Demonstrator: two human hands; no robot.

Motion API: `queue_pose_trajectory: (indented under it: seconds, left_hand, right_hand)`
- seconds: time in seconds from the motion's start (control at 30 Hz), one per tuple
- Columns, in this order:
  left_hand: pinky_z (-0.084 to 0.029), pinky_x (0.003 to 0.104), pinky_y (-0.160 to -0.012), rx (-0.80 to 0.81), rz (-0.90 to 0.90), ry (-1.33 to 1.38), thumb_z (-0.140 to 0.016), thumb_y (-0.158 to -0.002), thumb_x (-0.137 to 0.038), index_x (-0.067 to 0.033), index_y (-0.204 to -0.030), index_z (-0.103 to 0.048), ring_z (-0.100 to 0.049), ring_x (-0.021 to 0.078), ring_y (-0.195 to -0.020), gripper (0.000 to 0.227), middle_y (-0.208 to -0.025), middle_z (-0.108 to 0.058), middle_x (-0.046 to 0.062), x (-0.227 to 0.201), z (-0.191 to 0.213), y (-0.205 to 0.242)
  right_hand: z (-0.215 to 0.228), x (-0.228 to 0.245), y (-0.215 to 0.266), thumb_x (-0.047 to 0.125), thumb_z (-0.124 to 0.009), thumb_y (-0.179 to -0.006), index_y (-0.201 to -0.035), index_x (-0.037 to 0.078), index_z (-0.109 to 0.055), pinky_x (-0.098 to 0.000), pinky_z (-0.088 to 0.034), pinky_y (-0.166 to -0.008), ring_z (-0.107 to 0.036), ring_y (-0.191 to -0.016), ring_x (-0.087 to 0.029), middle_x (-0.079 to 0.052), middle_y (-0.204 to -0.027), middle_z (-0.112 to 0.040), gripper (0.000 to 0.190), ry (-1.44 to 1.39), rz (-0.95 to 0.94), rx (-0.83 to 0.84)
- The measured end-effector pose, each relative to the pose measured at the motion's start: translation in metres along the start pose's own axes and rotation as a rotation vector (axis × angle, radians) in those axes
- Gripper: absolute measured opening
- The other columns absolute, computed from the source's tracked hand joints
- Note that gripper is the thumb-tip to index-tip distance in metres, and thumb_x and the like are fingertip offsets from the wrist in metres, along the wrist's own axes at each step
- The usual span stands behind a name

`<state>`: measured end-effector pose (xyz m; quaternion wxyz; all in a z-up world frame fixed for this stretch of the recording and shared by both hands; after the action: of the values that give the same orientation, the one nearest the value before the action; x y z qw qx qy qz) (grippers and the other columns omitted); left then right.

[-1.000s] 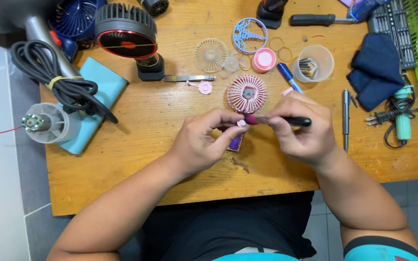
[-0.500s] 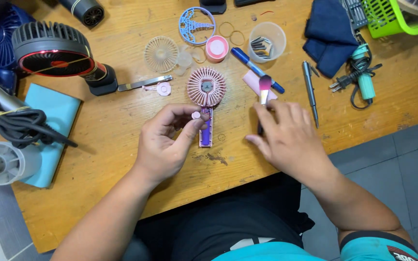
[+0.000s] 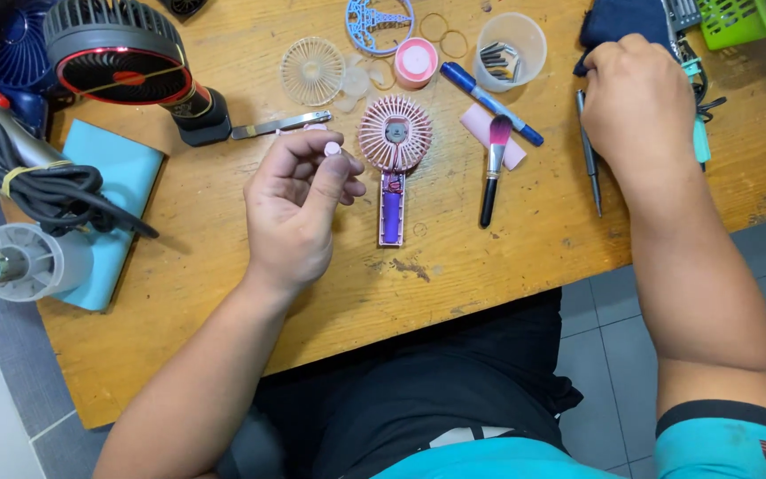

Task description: Disassembling and cleaning a small handheld electronic fan on a workbench using a brush and marker.

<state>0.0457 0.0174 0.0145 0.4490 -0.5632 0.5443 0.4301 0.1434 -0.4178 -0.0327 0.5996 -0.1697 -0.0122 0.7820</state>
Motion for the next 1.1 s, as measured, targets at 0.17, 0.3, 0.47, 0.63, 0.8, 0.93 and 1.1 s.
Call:
queue_pose_trajectory:
  seconds: [0.17, 0.3, 0.47, 0.63, 0.8, 0.93, 1.1]
  left_hand:
    - [-0.069, 0.03, -0.086, 0.042, 0.005, -0.013, -0.071, -0.116, -0.008, -0.0019, -0.134, -0.067, -0.08, 0.0213, -0.09, 0.02, -0.11, -0.08, 0.018, -0.004, -0.006, 0.005]
    - [-0.071, 0.031, -0.092, 0.084, 0.005, 0.025, -0.077, -0.112, -0.002, -0.0029, -0.134, -0.069, -0.086, 0.0231, -0.099, 0.023, -0.116, -0.083, 0.016, -0.008, -0.013, 0.014]
    - [-0.068, 0.03, -0.105, 0.179, -0.094, -0.064, -0.083, -0.109, -0.002, -0.0024, -0.134, -0.076, -0.08, 0.0191, -0.115, 0.026, -0.124, -0.083, 0.015, -0.011, -0.016, 0.023]
    - [-0.063, 0.032, -0.109, 0.248, -0.079, -0.1, -0.083, -0.11, -0.011, -0.0049, -0.133, -0.078, -0.078, 0.0165, -0.118, 0.024, -0.128, -0.084, 0.011, -0.002, -0.011, 0.028]
    - [-0.061, 0.023, -0.089, 0.273, 0.215, 0.288, -0.084, -0.11, -0.024, -0.0133, -0.119, -0.082, -0.073, 0.0057, -0.099, 0.014, -0.11, -0.083, -0.001, 0.015, -0.006, 0.018]
    - [-0.059, 0.025, -0.103, 0.371, 0.271, 0.238, -0.078, -0.116, -0.025, -0.0098, -0.133, -0.085, -0.068, 0.0047, -0.111, 0.024, -0.122, -0.08, -0.006, 0.014, -0.005, 0.016]
    - [-0.049, 0.041, -0.139, 0.532, 0.093, 0.083, -0.065, -0.123, -0.028, -0.0057, -0.156, -0.071, -0.066, 0.0241, -0.154, 0.04, -0.162, -0.071, 0.014, -0.003, -0.012, 0.018]
  right_hand:
    - [0.049, -0.006, 0.007, 0.004, -0.083, -0.125, -0.129, 0.001, -0.089, -0.0498, -0.058, -0.084, -0.074, -0.099, -0.038, -0.019, -0.115, -0.08, 0.008, -0.267, -0.02, -0.194]
    - [0.104, 0.008, 0.021, 0.0, -0.062, -0.155, -0.152, 0.001, -0.066, -0.0426, -0.054, -0.116, -0.066, -0.127, -0.026, -0.014, -0.137, -0.067, 0.005, -1.054, -0.259, -0.2]
    - [0.189, 0.115, 0.025, -0.012, -0.076, -0.128, -0.139, -0.013, -0.067, -0.0378, -0.062, -0.11, -0.073, -0.119, -0.031, -0.027, -0.135, -0.073, 0.015, -1.313, -0.135, -0.217]
    - [0.203, 0.184, -0.007, -0.002, -0.071, -0.112, -0.119, -0.007, -0.069, -0.0429, -0.062, -0.102, -0.079, -0.108, -0.037, -0.025, -0.115, -0.077, 0.008, -1.47, 0.339, -0.034]
    - [0.175, 0.188, -0.009, 0.007, -0.078, -0.116, -0.157, 0.0, -0.068, -0.0431, -0.058, -0.11, -0.063, -0.122, -0.035, -0.02, -0.13, -0.057, 0.043, -1.237, 0.615, -0.018]
    - [0.166, 0.189, -0.005, 0.003, -0.079, -0.118, -0.152, 0.002, -0.074, -0.0426, -0.057, -0.102, -0.063, -0.113, -0.035, -0.02, -0.128, -0.06, 0.034, -1.158, 0.619, -0.152]
    - [0.16, 0.184, 0.003, 0.01, -0.063, -0.121, -0.137, -0.003, -0.075, -0.0439, -0.058, -0.096, -0.072, -0.105, -0.037, -0.028, -0.119, -0.066, 0.024, -1.162, 0.467, -0.22]
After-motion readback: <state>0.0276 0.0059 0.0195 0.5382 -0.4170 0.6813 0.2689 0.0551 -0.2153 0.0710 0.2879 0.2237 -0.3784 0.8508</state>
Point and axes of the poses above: each hand's wrist, its own y-axis away from the middle knuckle, its own z-axis out of the back of the hand, x = y × z, the point moved 3 cm from there along -y, towards the middle knuckle
